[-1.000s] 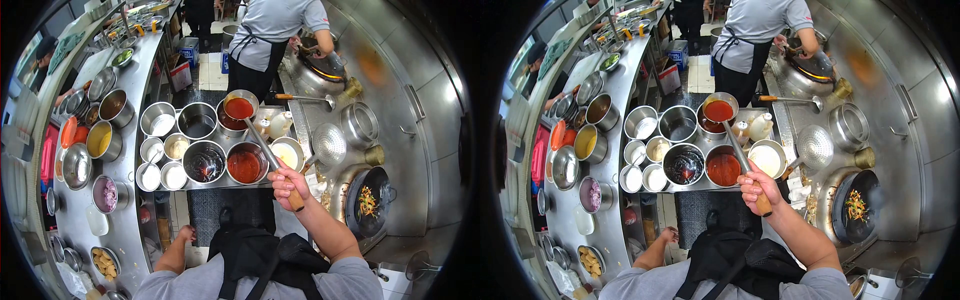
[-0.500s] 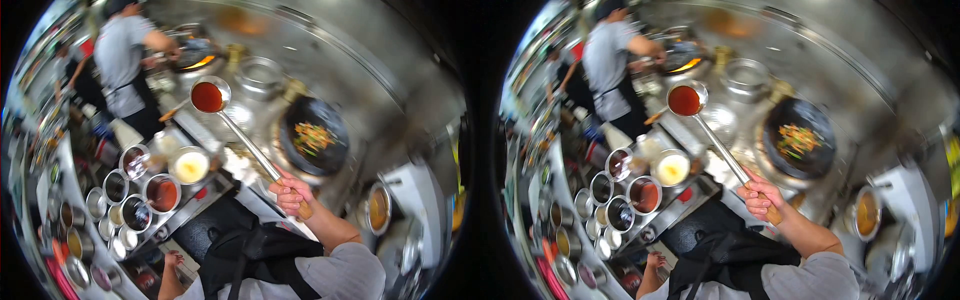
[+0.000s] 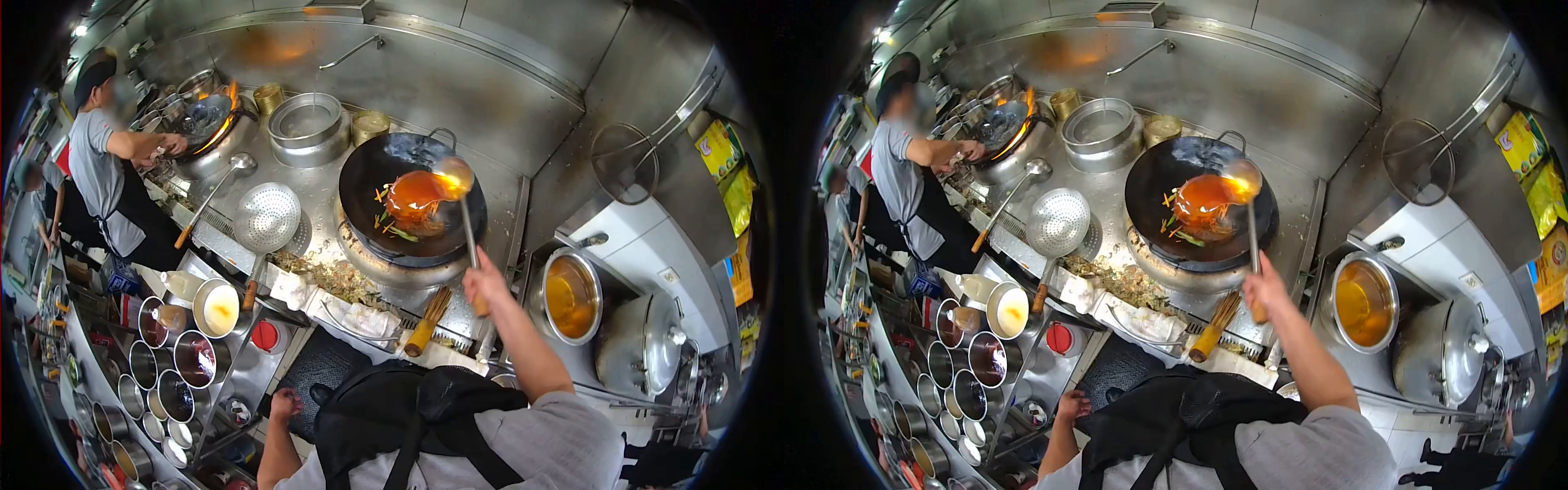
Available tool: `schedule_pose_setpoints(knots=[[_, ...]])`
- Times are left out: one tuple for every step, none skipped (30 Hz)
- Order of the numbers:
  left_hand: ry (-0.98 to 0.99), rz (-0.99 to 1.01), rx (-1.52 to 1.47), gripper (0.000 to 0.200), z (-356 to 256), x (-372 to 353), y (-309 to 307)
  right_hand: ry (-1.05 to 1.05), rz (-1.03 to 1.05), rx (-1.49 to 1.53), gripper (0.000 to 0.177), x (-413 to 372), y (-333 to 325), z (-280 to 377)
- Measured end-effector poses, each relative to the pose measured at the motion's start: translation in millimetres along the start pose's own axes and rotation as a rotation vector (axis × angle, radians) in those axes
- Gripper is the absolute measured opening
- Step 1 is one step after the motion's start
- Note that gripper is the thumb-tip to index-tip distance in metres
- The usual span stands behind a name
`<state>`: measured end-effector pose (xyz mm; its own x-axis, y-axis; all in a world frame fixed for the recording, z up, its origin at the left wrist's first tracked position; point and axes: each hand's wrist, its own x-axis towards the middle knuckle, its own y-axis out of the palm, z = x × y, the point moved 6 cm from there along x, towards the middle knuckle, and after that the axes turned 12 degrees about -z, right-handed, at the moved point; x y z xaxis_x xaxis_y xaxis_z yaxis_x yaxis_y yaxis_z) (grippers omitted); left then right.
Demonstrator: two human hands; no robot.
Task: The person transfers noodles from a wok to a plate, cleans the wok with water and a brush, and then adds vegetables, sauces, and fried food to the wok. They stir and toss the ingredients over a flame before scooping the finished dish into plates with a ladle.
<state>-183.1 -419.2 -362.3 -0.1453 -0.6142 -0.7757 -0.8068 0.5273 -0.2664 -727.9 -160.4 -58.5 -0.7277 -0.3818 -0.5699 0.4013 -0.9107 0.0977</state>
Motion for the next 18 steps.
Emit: schedule_pose_setpoints(knots=[[0.082, 0.033, 0.034, 0.025, -18, 0, 7, -0.172, -0.218, -0.295, 0.082, -2, -8, -6], [0.231, 0.061, 0.066, 0.023, -39, 0, 17, -0.234, -0.257, -0.351, 0.084, -5, -17, -7], [0.38, 0.093, 0.101, 0.022, -75, -11, 36, -0.231, -0.253, -0.343, 0.084, -3, -26, -2], [0.555, 0.119, 0.275, 0.022, -130, -40, 60, -0.287, -0.265, -0.507, 0.084, -4, -37, 6], [0.721, 0.149, 0.446, 0.022, -186, -75, 90, -0.34, -0.276, -0.679, 0.085, -8, -44, 14], [0.993, 0.101, 0.488, 0.024, -241, -108, 121, -0.328, -0.318, -0.771, 0.084, -12, -39, 21], [1.039, 0.079, 0.496, 0.024, -292, -148, 150, -0.329, -0.311, -0.772, 0.084, 2, -44, 16], [1.187, 0.064, 0.432, 0.025, -329, -166, 177, -0.405, -0.304, -0.836, 0.084, 21, -49, 7], [1.3, 0.145, 0.387, 0.024, -368, -189, 205, -0.485, -0.296, -0.897, 0.084, 32, -48, 2], [1.459, 0.146, 0.325, 0.025, -392, -196, 231, -0.493, -0.289, -0.892, 0.084, 29, -42, 4], [1.575, 0.116, 0.291, 0.024, -413, -206, 252, -0.37, -0.2, -0.756, 0.083, 19, -32, 5], [1.578, 0.156, 0.269, 0.023, -429, -202, 272, -0.248, -0.111, -0.621, 0.082, 9, -21, 2], [1.632, 0.086, 0.391, 0.022, -434, -184, 290, -0.297, -0.107, -0.655, 0.08, 2, -14, 0], [1.628, 0.0, 0.721, 0.016, -433, -165, 306, -0.315, -0.123, -0.728, 0.081, 3, -7, 0], [1.632, -0.014, 0.715, 0.016, -434, -161, 304, -0.33, -0.143, -0.805, 0.081, 7, -2, 2], [1.713, 0.027, 0.802, 0.016, -429, -160, 308, -0.464, -0.157, -0.787, 0.082, 21, 7, 10], [1.795, 0.073, 0.889, 0.016, -426, -160, 312, -0.478, -0.163, -0.793, 0.082, 26, 26, 33], [1.794, 0.126, 0.814, 0.016, -426, -158, 312, -0.443, -0.127, -0.653, 0.082, 34, 47, 56]])
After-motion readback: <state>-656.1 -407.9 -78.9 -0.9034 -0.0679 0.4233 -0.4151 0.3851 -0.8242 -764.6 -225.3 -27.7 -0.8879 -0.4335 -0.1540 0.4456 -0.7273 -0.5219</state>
